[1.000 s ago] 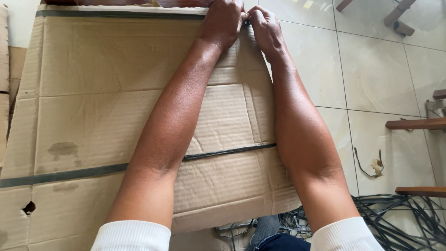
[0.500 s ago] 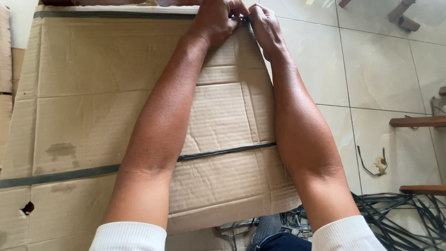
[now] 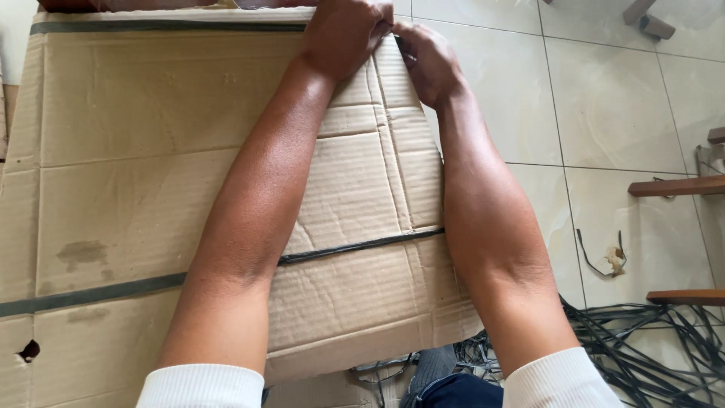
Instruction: Securing cardboard pieces to a furniture frame using plastic straps.
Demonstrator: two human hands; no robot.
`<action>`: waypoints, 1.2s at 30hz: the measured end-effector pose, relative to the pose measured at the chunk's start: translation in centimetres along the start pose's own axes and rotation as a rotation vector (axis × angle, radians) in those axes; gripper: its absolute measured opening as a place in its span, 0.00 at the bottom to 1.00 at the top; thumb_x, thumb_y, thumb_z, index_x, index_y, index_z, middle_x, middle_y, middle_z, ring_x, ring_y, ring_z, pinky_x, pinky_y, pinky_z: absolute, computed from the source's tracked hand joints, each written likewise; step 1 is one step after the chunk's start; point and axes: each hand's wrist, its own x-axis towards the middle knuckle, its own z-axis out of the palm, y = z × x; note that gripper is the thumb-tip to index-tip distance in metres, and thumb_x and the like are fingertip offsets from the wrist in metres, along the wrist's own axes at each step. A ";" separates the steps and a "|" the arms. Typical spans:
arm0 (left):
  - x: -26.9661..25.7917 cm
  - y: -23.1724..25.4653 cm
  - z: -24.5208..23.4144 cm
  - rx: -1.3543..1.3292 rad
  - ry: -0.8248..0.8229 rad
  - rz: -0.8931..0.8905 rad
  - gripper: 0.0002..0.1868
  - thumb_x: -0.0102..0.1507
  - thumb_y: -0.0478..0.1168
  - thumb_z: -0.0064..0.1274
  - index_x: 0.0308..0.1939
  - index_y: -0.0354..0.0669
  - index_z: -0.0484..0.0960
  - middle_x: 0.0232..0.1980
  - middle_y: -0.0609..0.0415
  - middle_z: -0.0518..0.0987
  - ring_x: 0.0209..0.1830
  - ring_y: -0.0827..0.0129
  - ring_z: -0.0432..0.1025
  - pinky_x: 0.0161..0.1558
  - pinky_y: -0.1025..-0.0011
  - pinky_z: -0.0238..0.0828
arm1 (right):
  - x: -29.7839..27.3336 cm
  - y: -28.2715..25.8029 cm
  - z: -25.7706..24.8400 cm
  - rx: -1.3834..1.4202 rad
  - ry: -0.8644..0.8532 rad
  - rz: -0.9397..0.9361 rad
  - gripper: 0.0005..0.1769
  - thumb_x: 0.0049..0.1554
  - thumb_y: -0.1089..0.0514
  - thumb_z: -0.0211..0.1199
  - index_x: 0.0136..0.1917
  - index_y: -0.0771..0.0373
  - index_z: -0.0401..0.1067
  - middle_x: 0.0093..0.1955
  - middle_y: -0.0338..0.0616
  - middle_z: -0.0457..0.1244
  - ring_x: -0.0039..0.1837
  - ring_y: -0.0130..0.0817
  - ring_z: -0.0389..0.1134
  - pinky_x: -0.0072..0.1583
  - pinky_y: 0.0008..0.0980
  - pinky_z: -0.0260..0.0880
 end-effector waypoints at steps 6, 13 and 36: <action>0.4 1.3 -0.6 0.172 0.123 0.090 0.08 0.64 0.43 0.60 0.33 0.45 0.83 0.31 0.50 0.82 0.34 0.54 0.78 0.36 0.54 0.70 | 0.0 0.0 -0.3 0.093 -0.055 0.076 0.12 0.65 0.58 0.62 0.57 0.70 0.73 0.51 0.48 0.70 0.52 0.34 0.72 0.58 0.35 0.76; 1.0 0.9 2.3 0.546 0.062 0.085 0.02 0.64 0.39 0.56 0.38 0.49 0.83 0.32 0.52 0.82 0.33 0.60 0.79 0.32 0.58 0.71 | -0.4 -0.4 0.8 0.082 0.077 0.159 0.12 0.64 0.60 0.61 0.52 0.74 0.74 0.47 0.52 0.71 0.46 0.37 0.74 0.52 0.37 0.80; 1.1 2.7 2.0 0.107 0.029 -0.299 0.08 0.63 0.43 0.60 0.38 0.43 0.80 0.43 0.45 0.82 0.46 0.48 0.77 0.43 0.51 0.73 | 1.0 -0.5 1.9 -1.205 0.630 -0.277 0.12 0.52 0.47 0.69 0.42 0.55 0.79 0.41 0.40 0.73 0.47 0.37 0.74 0.53 0.41 0.71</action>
